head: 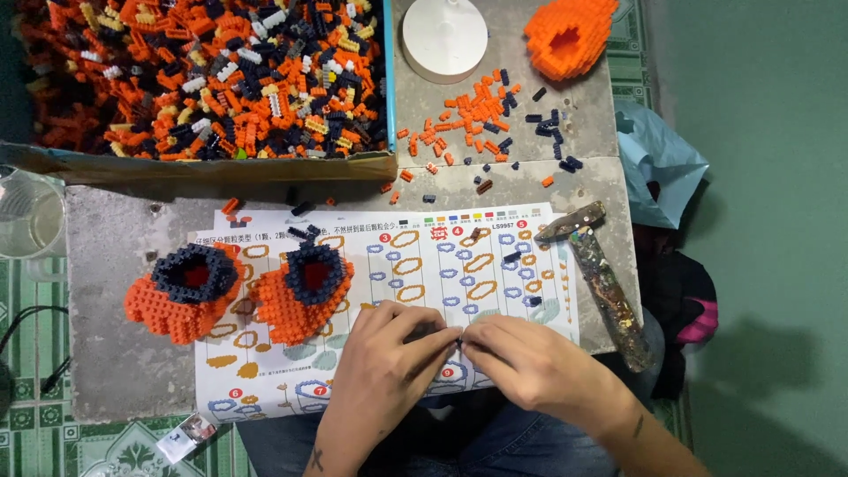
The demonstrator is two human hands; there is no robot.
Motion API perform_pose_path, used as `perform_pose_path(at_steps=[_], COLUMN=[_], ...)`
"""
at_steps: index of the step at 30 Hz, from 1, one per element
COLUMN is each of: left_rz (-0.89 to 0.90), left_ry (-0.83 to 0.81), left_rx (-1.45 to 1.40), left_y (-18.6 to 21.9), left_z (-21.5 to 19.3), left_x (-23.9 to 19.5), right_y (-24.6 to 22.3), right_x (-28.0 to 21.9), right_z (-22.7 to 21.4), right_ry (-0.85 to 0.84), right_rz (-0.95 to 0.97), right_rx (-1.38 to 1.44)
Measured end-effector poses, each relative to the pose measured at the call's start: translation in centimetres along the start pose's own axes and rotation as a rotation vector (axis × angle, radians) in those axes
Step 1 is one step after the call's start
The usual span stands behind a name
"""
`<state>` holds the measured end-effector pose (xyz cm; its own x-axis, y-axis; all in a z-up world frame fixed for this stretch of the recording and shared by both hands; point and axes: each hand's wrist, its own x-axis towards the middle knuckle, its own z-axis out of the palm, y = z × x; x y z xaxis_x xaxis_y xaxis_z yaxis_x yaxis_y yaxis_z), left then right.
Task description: The person assembles small orange and dark blue plastic beads into a curved structure by hand, following a printed instruction sheet. They pick individual beads from a box and the table, connect them into a chain, and shape the chain into a ring-like form.
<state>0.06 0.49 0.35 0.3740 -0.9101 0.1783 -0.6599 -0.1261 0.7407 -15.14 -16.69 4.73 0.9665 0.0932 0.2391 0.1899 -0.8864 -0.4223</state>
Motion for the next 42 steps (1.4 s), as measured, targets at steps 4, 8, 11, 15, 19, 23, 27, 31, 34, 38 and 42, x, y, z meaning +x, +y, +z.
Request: perform_pose_path(at_steps=[4, 8, 11, 15, 19, 23, 27, 31, 34, 38, 42], left_rz=[0.003, 0.002, 0.004, -0.007, 0.004, -0.001, 0.009, -0.009, 0.009, 0.025, 0.026], left_ry=[-0.001, 0.015, 0.023, 0.009, 0.013, 0.011, 0.02, 0.006, 0.024, 0.036, 0.04], left_rx=[-0.005, -0.016, -0.026, -0.019, -0.014, -0.008, -0.007, -0.002, -0.014, -0.013, -0.01], left_y=[0.1, 0.1, 0.2, 0.1, -0.1, 0.0, 0.0, 0.0, 0.1, 0.2, 0.4], left_z=[-0.1, -0.3, -0.3, -0.1, 0.0, 0.0, -0.1, 0.0, -0.2, -0.4, -0.5], left_x=[0.1, 0.1, 0.1, 0.0, 0.0, 0.0, 0.0, 0.0, 0.0, 0.0, 0.0], right_y=[0.6, 1.4, 1.5, 1.6, 1.7, 1.4, 1.1, 1.6, 1.7, 1.8, 2.1], right_x=[0.1, -0.8, -1.0, -1.4, -1.6, -1.2, -0.7, -0.4, -0.4, -0.4, -0.2], right_z=[-0.4, 0.9, 1.2, 1.6, 1.9, 1.3, 1.0, 0.7, 0.5, 0.6, 0.4], right_ry=[-0.016, 0.067, 0.1, 0.121, 0.119, 0.113, 0.097, 0.078, 0.062, 0.034, -0.006], right_rz=[0.028, 0.127, 0.165, 0.149, 0.139, 0.106, 0.097, 0.073, 0.088, 0.082, 0.033], right_rx=[0.134, 0.27, 0.329, 0.316, 0.302, 0.251, 0.217, 0.287, 0.323, 0.31, 0.278])
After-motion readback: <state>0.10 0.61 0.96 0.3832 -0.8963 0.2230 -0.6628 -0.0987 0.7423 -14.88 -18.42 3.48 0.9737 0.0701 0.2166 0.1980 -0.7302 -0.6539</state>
